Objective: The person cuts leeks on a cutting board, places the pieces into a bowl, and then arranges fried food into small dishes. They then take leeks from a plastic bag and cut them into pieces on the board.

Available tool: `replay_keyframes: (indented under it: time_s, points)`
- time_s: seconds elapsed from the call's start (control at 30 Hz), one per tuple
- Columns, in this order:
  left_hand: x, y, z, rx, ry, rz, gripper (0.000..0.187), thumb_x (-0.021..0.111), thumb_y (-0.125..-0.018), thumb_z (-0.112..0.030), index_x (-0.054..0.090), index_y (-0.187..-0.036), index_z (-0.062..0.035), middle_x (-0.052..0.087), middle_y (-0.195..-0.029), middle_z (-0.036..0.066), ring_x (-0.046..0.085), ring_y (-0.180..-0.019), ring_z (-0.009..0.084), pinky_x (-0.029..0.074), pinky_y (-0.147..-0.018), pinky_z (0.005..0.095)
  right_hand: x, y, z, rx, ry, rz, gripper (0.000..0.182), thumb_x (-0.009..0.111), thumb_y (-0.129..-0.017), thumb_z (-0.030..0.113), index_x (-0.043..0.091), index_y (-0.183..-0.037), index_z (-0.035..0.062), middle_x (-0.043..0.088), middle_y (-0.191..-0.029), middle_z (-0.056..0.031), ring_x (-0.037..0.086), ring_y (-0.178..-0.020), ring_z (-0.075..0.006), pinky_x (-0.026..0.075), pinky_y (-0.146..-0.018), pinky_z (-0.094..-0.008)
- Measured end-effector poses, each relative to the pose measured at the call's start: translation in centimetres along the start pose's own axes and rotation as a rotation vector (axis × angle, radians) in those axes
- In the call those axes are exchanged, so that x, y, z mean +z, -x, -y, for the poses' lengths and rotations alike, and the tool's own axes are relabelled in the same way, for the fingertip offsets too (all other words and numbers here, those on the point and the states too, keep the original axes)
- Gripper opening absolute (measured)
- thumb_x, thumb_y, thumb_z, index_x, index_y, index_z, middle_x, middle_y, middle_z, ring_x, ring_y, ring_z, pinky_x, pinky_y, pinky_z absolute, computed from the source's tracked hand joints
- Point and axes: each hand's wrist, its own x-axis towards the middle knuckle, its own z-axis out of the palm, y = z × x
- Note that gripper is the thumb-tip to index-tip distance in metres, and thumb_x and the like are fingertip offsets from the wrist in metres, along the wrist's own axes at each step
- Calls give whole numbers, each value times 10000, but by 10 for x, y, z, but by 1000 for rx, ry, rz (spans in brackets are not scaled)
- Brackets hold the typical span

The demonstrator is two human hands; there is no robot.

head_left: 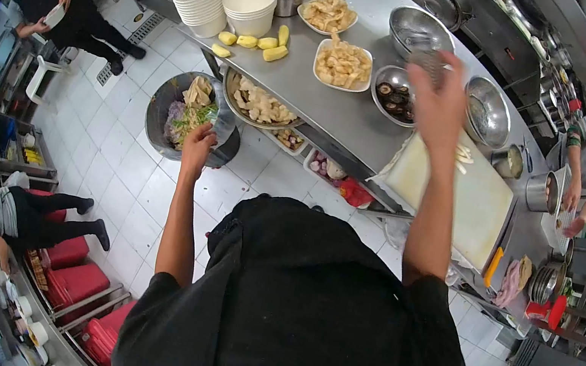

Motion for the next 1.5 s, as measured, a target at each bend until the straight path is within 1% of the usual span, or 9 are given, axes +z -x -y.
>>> replay_keyframes:
  time_s: [0.07, 0.13, 0.37, 0.47, 0.7, 1.13, 1.23, 1.43, 1.5]
  points:
    - [-26, -8, 19, -21, -9, -19, 414, 575, -916, -99, 550, -1317, 4, 671, -1119, 110, 643, -911, 172, 501, -752, 300, 72, -5, -14, -46, 151, 10, 526, 662, -854, 312, 505, -1260, 15, 677, -989, -269, 663, -911, -445, 515, -808, -505]
    - [-47, -4, 31, -32, -31, -49, 400, 578, -917, -113, 565, -1298, 6, 670, -1117, 110, 650, -890, 176, 507, -737, 304, 119, -6, -19, 56, 413, 315, 502, 630, -855, 313, 522, -1249, 22, 674, -1017, -277, 654, -934, -458, 508, -838, -531]
    - [-129, 6, 81, -177, 7, -144, 437, 578, -927, -140, 539, -1338, 2, 673, -1120, 119, 659, -897, 191, 524, -747, 327, 144, -37, -60, 223, 724, 410, 507, 623, -805, 358, 593, -1180, 19, 668, -1054, -275, 641, -1003, -437, 497, -905, -493]
    - [-145, -2, 92, -218, -43, -142, 450, 584, -923, -132, 531, -1348, 4, 674, -1123, 121, 660, -890, 190, 525, -748, 329, 156, -53, -61, 216, 693, 323, 487, 618, -803, 364, 607, -1138, 11, 667, -1068, -269, 632, -1029, -435, 487, -927, -488]
    - [-145, -19, 86, -157, -10, -70, 463, 590, -922, -142, 523, -1361, -13, 674, -1124, 110, 656, -884, 193, 509, -748, 308, 191, -71, -61, 120, 690, 499, 478, 594, -832, 353, 605, -1123, -27, 664, -1066, -273, 638, -1026, -425, 499, -917, -480]
    - [-134, -31, 104, -184, -80, 44, 453, 592, -906, -131, 544, -1340, -8, 676, -1077, 105, 645, -838, 177, 511, -722, 320, 194, -32, -40, 171, 629, 330, 456, 606, -832, 299, 577, -1131, -45, 665, -1028, -291, 646, -993, -433, 508, -896, -498]
    - [-130, -40, 107, -140, -93, 72, 445, 591, -908, -128, 547, -1335, -9, 675, -1073, 100, 638, -825, 168, 506, -707, 313, 203, -46, -57, 155, 634, 466, 450, 597, -841, 298, 577, -1128, -48, 661, -1041, -292, 640, -1005, -434, 502, -907, -496]
    - [-122, -40, 105, -141, -124, 60, 443, 594, -902, -115, 552, -1332, -21, 674, -1069, 95, 633, -819, 162, 500, -690, 310, 193, -39, -42, 135, 546, 351, 473, 590, -844, 310, 574, -1156, -45, 657, -1053, -302, 641, -1009, -436, 499, -918, -493]
    - [-124, -37, 116, -166, -142, 66, 447, 597, -901, -116, 550, -1336, -26, 674, -1070, 97, 634, -818, 167, 501, -694, 316, 189, -29, -44, 153, 594, 475, 479, 593, -839, 309, 573, -1160, -46, 658, -1055, -302, 646, -987, -437, 503, -908, -495]
